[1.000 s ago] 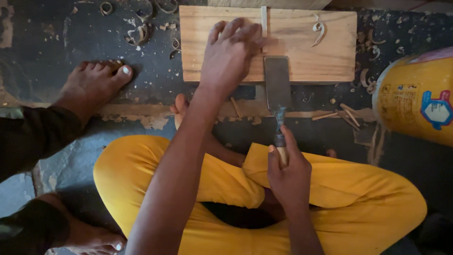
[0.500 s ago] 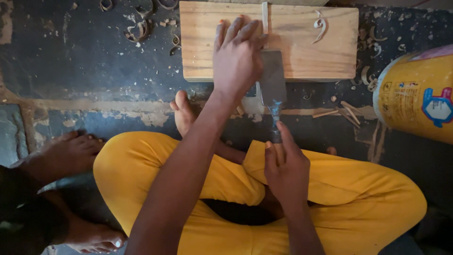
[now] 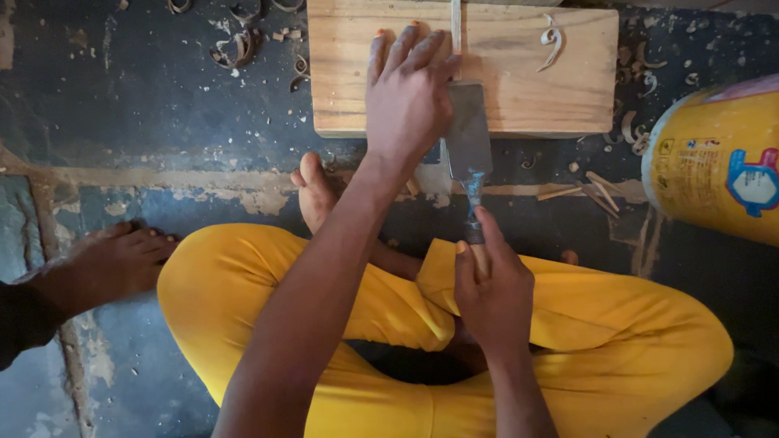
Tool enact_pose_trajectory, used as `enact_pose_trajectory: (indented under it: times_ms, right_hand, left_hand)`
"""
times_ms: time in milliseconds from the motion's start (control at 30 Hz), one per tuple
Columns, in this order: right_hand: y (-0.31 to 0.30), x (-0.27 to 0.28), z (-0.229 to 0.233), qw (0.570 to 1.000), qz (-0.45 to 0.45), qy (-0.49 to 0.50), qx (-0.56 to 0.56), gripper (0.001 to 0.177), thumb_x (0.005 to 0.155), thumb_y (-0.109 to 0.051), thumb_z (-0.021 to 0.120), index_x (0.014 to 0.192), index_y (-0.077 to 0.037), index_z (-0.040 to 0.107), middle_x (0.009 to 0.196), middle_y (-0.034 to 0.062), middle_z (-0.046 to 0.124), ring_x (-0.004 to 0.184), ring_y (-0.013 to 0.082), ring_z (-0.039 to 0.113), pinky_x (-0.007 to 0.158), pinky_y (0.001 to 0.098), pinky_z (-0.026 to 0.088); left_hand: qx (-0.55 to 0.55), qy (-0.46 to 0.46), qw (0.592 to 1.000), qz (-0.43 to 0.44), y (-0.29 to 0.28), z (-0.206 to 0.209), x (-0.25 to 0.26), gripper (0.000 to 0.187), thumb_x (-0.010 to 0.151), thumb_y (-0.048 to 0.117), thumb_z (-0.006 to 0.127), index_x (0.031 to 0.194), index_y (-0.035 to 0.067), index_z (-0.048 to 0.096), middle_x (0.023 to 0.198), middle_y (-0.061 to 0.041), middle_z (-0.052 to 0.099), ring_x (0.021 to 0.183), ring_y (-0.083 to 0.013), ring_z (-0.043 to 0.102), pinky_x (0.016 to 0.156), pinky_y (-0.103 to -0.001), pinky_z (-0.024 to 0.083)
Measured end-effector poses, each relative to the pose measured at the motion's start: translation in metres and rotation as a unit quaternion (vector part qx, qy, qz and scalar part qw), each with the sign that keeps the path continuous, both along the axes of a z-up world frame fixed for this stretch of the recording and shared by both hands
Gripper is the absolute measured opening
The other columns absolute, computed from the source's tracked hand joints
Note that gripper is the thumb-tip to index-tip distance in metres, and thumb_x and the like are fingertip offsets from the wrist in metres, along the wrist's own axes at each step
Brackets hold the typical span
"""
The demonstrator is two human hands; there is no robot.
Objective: The person is sitting on the floor and using a chisel to carve a small rectangular piece of wood. They repeatedly scrape the surface to remove thin shavings, occasionally pausing to clear debris or adjust the wood's position.
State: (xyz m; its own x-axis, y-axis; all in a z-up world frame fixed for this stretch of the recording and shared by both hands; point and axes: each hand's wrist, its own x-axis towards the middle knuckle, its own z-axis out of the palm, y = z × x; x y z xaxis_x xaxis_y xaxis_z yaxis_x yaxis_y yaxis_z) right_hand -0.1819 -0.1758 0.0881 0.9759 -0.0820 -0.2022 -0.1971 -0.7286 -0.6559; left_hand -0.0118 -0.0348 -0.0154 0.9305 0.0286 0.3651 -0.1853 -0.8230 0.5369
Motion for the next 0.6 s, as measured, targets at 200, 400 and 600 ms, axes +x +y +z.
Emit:
enact_pose_trajectory:
  times_ms: [200,400,600]
  right_hand:
    - [-0.0008,0.0007,-0.0004,0.999,0.017,-0.037,-0.006,0.043,0.097,-0.013,0.064,0.137,0.000,0.062,0.093,0.0219,0.074,0.076,0.0249,0.076,0.065,0.0357,0.056]
    - [-0.0023,-0.0006,-0.0039,0.998,0.015,-0.060,-0.003,0.041,0.097,-0.014,0.066,0.136,-0.001,0.063,0.096,0.0229,0.074,0.081,0.0272,0.076,0.070,0.0357,0.056]
    - [-0.0065,0.0041,-0.0076,0.997,0.018,-0.069,0.004,0.040,0.098,-0.015,0.067,0.136,-0.003,0.064,0.098,0.0231,0.074,0.086,0.0288,0.077,0.073,0.0355,0.057]
  left_hand:
    - [0.003,0.006,1.000,-0.002,0.0002,0.0002,-0.0003,0.037,0.086,0.005,0.059,0.111,0.020,0.082,0.135,-0.007,0.068,0.136,-0.0312,0.054,0.123,-0.054,0.029]
    - [0.004,0.010,1.000,-0.001,0.0001,0.0007,-0.0015,0.039,0.085,0.003,0.060,0.112,0.020,0.081,0.135,-0.006,0.068,0.136,-0.0313,0.054,0.123,-0.053,0.028]
    - [-0.003,0.006,1.000,-0.011,0.0021,0.0027,-0.0025,0.043,0.079,0.003,0.061,0.113,0.019,0.081,0.134,-0.007,0.067,0.135,-0.0319,0.054,0.122,-0.054,0.029]
